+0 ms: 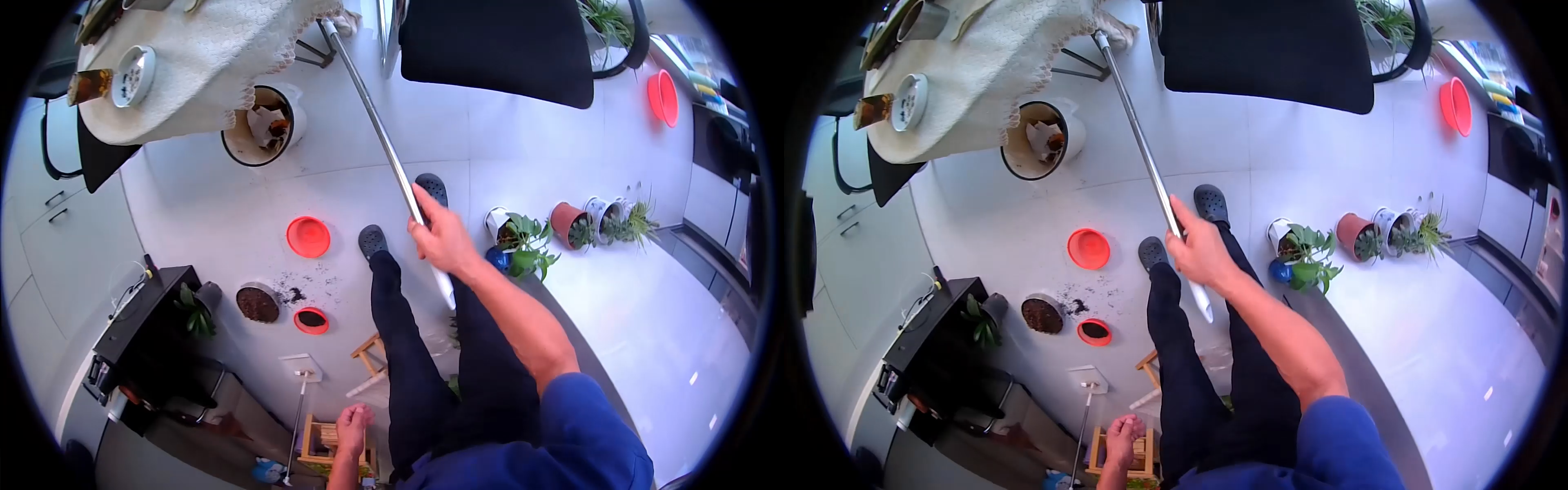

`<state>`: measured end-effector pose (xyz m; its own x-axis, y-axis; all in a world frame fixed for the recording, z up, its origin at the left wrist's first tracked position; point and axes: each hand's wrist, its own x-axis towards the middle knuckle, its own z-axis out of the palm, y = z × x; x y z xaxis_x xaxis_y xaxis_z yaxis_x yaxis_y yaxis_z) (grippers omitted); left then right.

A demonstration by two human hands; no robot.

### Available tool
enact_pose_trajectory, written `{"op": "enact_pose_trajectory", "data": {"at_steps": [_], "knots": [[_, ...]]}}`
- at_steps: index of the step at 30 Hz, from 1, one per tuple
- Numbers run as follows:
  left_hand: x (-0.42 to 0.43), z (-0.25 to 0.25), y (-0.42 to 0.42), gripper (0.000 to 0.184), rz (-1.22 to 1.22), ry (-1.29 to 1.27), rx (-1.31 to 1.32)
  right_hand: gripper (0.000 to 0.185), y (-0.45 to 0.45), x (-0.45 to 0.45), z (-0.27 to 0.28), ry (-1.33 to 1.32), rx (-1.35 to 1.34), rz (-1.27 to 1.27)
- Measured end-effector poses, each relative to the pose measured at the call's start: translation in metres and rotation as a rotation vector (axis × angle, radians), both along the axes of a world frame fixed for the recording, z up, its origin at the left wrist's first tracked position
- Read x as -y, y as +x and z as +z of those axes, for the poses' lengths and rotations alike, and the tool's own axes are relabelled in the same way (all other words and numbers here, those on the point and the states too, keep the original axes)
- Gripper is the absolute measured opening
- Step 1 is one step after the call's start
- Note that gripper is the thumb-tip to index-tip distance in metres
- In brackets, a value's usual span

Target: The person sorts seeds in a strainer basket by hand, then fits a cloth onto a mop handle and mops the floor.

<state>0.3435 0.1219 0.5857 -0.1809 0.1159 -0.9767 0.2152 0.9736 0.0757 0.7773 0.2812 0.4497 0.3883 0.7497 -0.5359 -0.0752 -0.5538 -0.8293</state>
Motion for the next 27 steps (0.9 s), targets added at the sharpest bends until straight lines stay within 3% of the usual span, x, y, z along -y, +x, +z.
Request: {"op": "enact_pose_trajectory", "data": {"at_steps": [2,5,8,17,19,21,27], "knots": [[0.002,-0.002,0.003,0.020,-0.025,-0.070,-0.044,0.057,0.005,-0.006,-0.033,0.063,0.463,0.118],[0.004,-0.007,-0.001,0.019,-0.021,-0.073,-0.062,0.058,0.022,-0.019,-0.070,0.084,0.591,0.184],[0.004,-0.014,-0.009,0.019,0.002,-0.084,-0.098,0.060,0.042,-0.028,-0.096,-0.064,0.633,0.251],[0.001,-0.010,-0.007,0.019,-0.024,-0.082,-0.108,0.048,0.112,-0.119,-0.139,0.026,0.764,0.200],[0.000,-0.006,-0.001,0.020,-0.035,-0.077,-0.100,0.045,0.112,-0.130,-0.124,0.077,0.766,0.183],[-0.007,-0.007,0.010,0.020,-0.012,-0.078,-0.092,0.046,0.106,-0.139,-0.078,-0.094,0.164,0.100],[-0.011,-0.010,0.014,0.019,0.010,-0.074,-0.048,0.051,0.059,-0.057,0.081,-0.006,-0.534,-0.244]]}}
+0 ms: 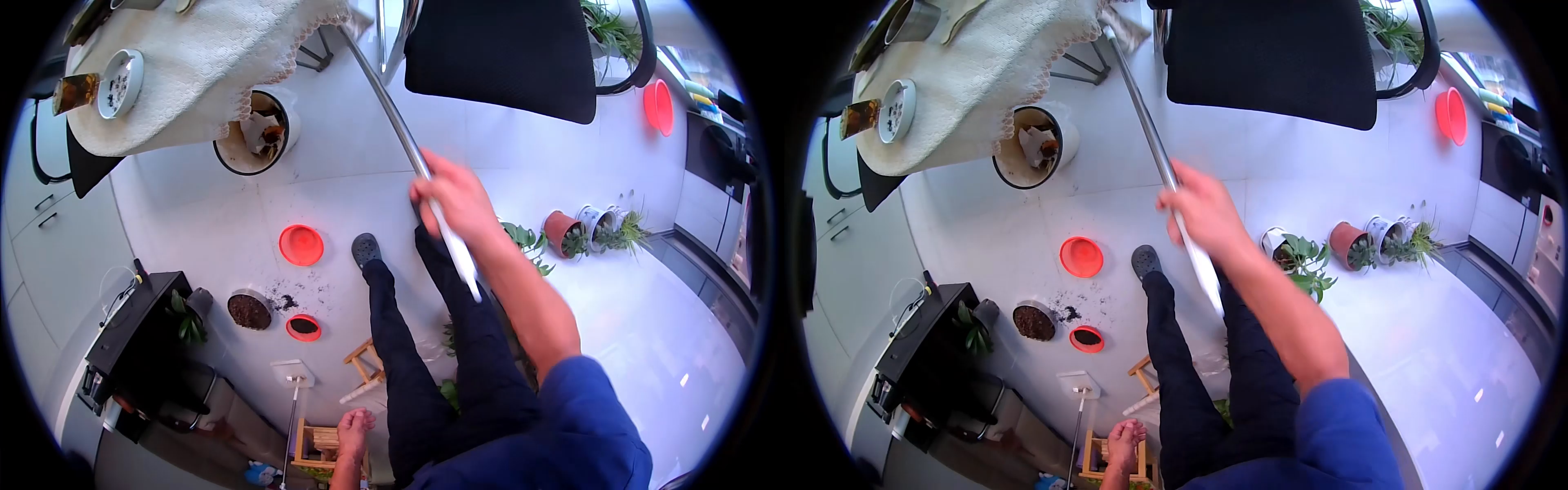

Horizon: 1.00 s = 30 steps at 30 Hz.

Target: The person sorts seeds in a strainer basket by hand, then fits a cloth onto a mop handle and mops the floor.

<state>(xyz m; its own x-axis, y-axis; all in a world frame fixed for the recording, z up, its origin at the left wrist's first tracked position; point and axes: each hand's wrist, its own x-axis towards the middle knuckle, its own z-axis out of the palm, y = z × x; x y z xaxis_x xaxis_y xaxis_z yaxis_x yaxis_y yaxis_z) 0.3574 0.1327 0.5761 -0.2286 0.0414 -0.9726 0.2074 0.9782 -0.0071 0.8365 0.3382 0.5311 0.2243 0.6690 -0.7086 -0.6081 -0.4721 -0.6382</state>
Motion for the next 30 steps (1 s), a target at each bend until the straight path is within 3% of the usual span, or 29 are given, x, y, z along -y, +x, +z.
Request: {"op": "enact_pose_trajectory", "data": {"at_steps": [3,5,12,20,23,30], "knots": [[-0.003,0.000,-0.002,0.019,0.008,0.021,-0.009,0.057,-0.017,0.047,0.062,-0.006,-0.188,-0.135],[-0.007,0.000,-0.004,0.019,0.004,0.024,-0.013,0.058,-0.024,0.071,0.071,-0.001,-0.237,-0.164],[-0.001,-0.004,-0.014,0.020,0.001,0.028,0.017,0.058,-0.018,0.069,0.029,-0.006,-0.003,-0.023],[-0.002,-0.002,-0.015,0.021,-0.013,0.023,0.012,0.058,-0.041,0.078,-0.009,-0.086,-0.032,-0.018],[-0.001,-0.002,-0.020,0.020,0.012,0.024,0.031,0.058,-0.059,0.099,0.002,-0.148,-0.146,-0.033],[-0.011,-0.012,-0.020,0.021,0.024,0.035,0.043,0.063,-0.087,0.176,0.060,-0.321,0.012,0.231]]}}
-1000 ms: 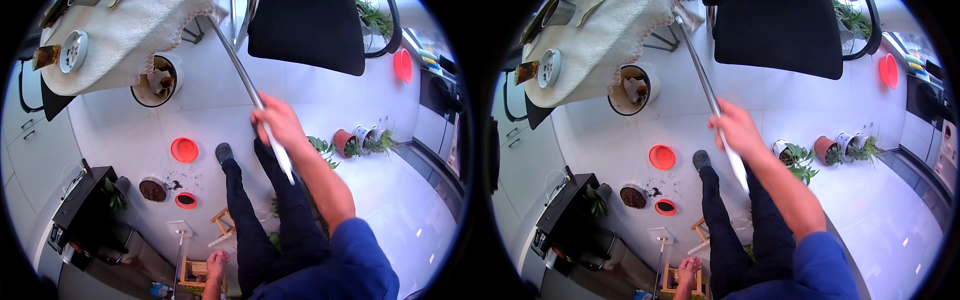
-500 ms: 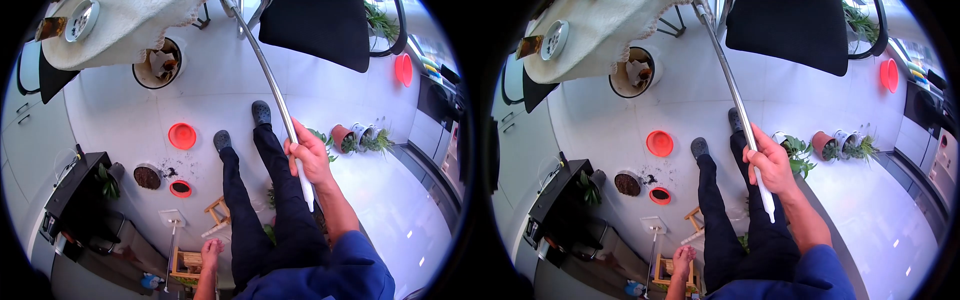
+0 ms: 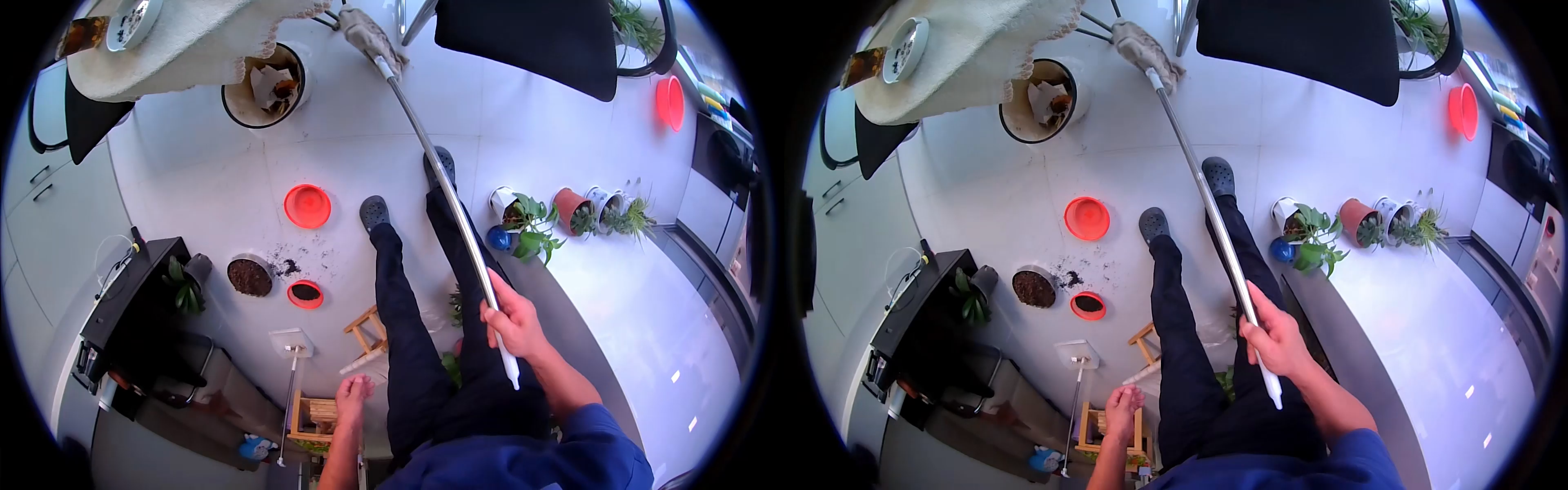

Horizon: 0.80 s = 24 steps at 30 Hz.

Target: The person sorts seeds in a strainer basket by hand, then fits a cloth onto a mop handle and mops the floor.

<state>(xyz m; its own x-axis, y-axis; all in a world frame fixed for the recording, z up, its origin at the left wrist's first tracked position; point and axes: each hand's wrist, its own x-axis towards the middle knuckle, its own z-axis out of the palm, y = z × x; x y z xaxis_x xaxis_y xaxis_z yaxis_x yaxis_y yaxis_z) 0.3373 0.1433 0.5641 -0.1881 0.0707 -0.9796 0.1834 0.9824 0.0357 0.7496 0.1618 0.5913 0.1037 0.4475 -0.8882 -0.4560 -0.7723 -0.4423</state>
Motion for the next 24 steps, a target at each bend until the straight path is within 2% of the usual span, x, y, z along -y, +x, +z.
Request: {"op": "enact_pose_trajectory", "data": {"at_steps": [3,4,8,15,20,22,24], "knots": [[-0.003,-0.009,0.003,0.021,0.006,0.009,0.016,0.064,0.009,0.010,0.001,-0.027,0.003,0.092],[-0.004,-0.012,0.004,0.021,0.005,0.007,0.018,0.065,0.014,0.007,0.000,-0.023,-0.104,-0.025],[-0.008,-0.007,0.009,0.020,-0.001,0.019,0.015,0.063,0.030,-0.025,-0.005,0.017,-0.137,0.044],[0.009,-0.014,-0.002,0.018,0.064,0.044,0.068,0.064,0.067,-0.073,-0.055,0.159,-0.016,0.177],[0.014,-0.013,0.006,0.018,0.049,0.020,0.047,0.062,0.082,-0.115,-0.051,0.182,0.053,0.246],[0.015,-0.015,0.009,0.018,0.047,0.000,0.036,0.062,0.078,-0.135,-0.056,0.189,0.178,0.367],[0.015,-0.018,0.012,0.018,0.042,-0.002,0.050,0.062,0.079,-0.153,-0.083,0.213,0.220,0.402]]}}
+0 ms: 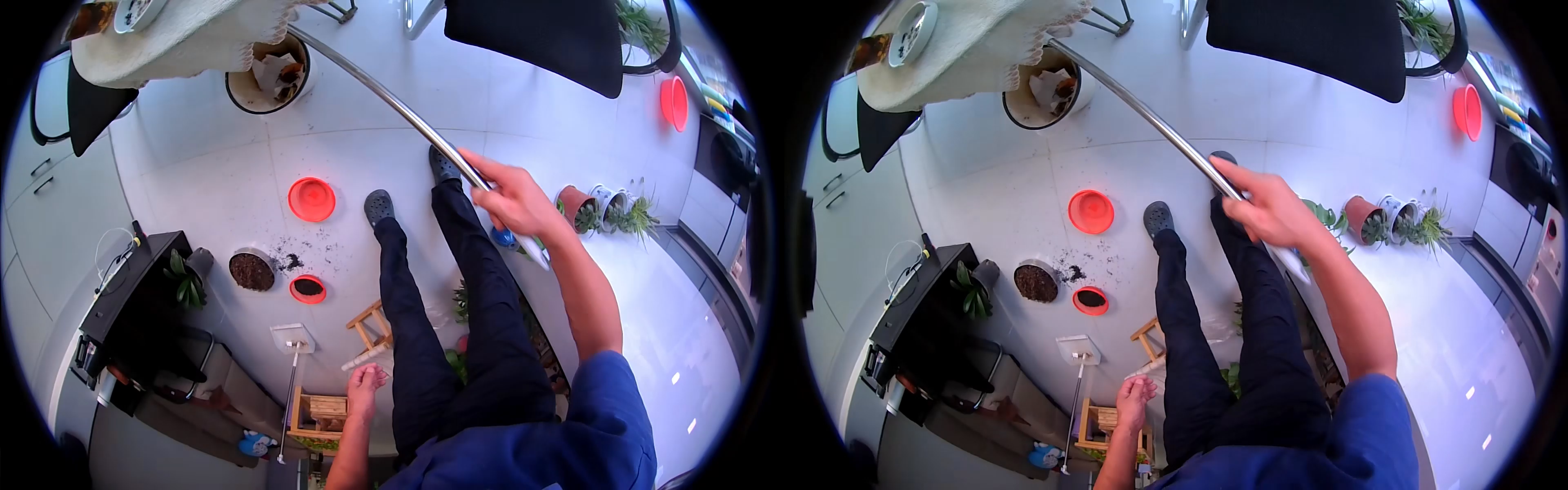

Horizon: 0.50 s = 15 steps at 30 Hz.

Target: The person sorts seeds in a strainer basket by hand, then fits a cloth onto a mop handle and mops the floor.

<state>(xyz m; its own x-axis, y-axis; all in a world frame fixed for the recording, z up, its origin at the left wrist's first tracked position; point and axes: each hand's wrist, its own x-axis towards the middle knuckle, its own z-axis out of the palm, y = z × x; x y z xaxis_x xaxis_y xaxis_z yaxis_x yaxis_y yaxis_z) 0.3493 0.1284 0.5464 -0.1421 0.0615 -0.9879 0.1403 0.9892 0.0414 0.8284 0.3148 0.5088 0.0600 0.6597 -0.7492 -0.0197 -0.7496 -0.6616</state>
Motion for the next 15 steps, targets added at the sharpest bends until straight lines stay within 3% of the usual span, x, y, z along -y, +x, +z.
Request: {"op": "enact_pose_trajectory", "data": {"at_steps": [3,6,15], "knots": [[-0.005,0.001,0.006,0.019,0.002,0.002,0.005,0.063,0.000,-0.012,-0.042,0.003,0.009,-0.013],[-0.011,0.002,0.007,0.019,0.016,0.018,-0.001,0.064,-0.011,0.002,-0.049,-0.047,-0.042,-0.056],[-0.016,0.002,0.009,0.019,0.004,0.040,0.011,0.057,-0.033,0.086,0.029,-0.182,-0.453,-0.437]]}}
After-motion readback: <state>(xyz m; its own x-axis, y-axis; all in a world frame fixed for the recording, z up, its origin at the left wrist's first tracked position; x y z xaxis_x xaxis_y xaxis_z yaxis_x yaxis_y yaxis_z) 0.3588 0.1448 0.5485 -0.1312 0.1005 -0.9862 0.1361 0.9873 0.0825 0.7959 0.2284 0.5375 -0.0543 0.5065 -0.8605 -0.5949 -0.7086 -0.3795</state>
